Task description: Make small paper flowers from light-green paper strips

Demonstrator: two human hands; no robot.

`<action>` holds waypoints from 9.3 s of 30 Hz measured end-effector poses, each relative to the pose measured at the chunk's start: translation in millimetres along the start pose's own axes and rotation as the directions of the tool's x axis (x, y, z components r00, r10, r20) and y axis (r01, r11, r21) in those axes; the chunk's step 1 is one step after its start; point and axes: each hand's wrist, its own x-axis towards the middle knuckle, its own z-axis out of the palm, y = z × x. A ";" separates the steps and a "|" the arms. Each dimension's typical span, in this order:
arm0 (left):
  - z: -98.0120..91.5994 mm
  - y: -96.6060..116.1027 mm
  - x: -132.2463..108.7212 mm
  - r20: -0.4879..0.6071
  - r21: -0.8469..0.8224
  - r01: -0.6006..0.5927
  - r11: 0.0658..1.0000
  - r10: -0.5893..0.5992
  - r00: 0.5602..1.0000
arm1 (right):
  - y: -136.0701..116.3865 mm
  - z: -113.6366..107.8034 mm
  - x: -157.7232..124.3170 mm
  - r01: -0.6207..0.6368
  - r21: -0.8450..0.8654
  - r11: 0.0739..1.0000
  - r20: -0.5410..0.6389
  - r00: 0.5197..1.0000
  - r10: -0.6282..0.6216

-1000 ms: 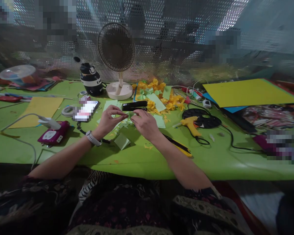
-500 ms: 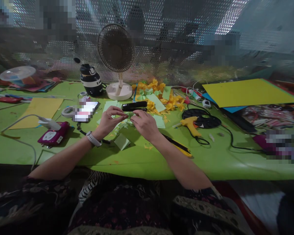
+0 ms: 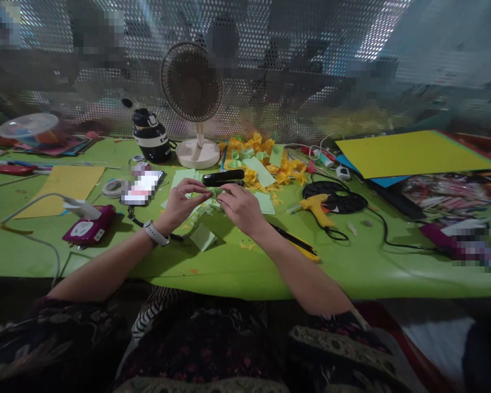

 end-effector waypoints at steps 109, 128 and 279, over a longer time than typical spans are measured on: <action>7.9 3.7 -9.6 -0.026 -0.055 -0.126 0.990 0.125 0.992 | -3.8 3.3 1.2 -0.064 -0.048 0.997 -0.210 0.976 0.052; 10.0 5.3 -11.9 -0.006 -0.141 -0.099 0.985 0.099 0.995 | -3.0 4.3 1.1 -0.035 -0.057 0.998 -0.222 0.975 0.021; -57.3 -11.5 30.0 0.111 0.249 0.197 0.948 -0.230 0.967 | -24.8 2.3 -11.9 -0.686 0.577 0.444 0.657 0.712 0.246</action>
